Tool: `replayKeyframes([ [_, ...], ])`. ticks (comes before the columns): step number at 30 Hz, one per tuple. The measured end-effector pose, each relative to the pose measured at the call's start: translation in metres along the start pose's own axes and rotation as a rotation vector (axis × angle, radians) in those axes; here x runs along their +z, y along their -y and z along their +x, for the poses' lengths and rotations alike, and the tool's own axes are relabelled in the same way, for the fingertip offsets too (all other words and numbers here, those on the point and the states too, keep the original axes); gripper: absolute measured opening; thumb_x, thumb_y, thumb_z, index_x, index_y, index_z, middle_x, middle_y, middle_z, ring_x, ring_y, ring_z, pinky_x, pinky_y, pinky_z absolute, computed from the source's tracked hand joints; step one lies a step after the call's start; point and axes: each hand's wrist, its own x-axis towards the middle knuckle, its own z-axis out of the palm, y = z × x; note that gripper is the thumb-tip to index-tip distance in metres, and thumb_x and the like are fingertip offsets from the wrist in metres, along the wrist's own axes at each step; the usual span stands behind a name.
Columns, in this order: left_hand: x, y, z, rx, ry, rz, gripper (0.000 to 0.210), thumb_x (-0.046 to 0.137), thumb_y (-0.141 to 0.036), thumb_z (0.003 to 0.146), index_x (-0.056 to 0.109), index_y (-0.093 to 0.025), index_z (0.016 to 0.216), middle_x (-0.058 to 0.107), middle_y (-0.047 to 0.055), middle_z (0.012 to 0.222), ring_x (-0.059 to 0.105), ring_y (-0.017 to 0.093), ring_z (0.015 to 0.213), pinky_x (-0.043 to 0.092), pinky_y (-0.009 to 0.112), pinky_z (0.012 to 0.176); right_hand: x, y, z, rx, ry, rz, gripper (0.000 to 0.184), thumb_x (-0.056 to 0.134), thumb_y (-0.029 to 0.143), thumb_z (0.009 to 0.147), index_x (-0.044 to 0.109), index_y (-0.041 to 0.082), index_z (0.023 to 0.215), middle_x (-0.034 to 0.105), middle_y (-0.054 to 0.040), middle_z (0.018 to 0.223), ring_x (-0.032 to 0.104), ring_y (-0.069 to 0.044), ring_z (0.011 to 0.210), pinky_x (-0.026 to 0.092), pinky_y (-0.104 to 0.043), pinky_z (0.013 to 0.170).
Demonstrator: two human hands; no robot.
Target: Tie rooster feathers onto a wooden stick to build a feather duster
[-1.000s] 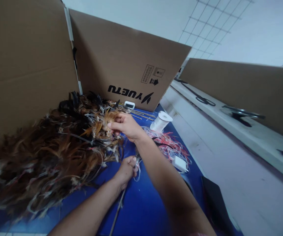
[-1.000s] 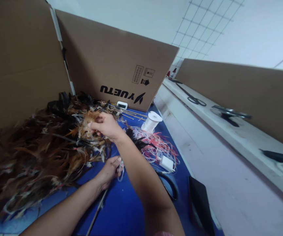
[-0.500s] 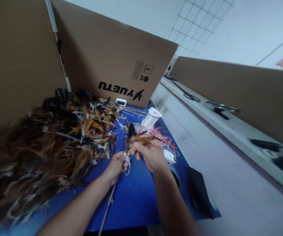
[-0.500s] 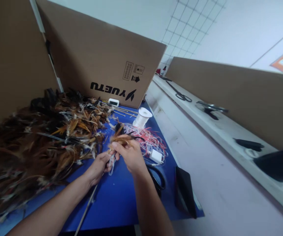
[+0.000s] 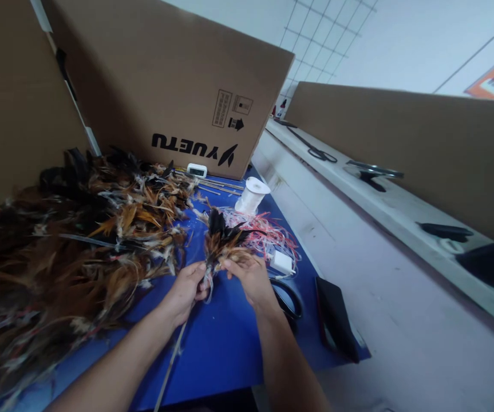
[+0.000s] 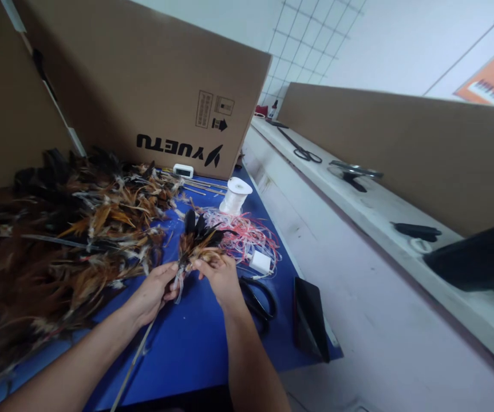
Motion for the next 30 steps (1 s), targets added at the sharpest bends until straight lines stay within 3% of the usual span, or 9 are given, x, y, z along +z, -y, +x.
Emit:
replayKeyframes([
  [9,-0.001,-0.001,0.000,-0.056,0.076,0.014,0.033,0.059,-0.043,0.079,0.053,-0.012,0.069,0.037,-0.006,0.050,0.025,0.003,0.043,0.015,0.017,0.039,0.006,0.005,-0.005,0.040,0.060,-0.004,0.020,0.077,0.023,0.058,0.061,0.017,0.069,0.059,0.0030,0.059,0.050,-0.010,0.050,0.043,-0.023,0.048],
  [20,0.001,-0.002,-0.003,-0.065,0.056,0.007,0.032,0.062,-0.042,0.077,0.056,-0.011,0.071,0.039,-0.005,0.053,0.027,0.004,0.045,0.015,0.017,0.038,0.011,-0.001,-0.005,0.065,0.045,-0.096,0.024,0.075,0.026,0.059,0.055,0.016,0.067,0.051,0.0050,0.056,0.045,-0.008,0.050,0.040,-0.022,0.050],
  [30,0.002,-0.002,-0.004,-0.081,0.011,-0.001,0.031,0.066,-0.040,0.073,0.055,-0.011,0.072,0.046,-0.002,0.060,0.032,0.004,0.047,0.018,0.016,0.038,0.009,-0.005,-0.006,0.074,0.056,-0.086,0.028,0.076,0.028,0.059,0.057,0.016,0.076,0.055,0.0040,0.060,0.049,-0.009,0.054,0.042,-0.022,0.053],
])
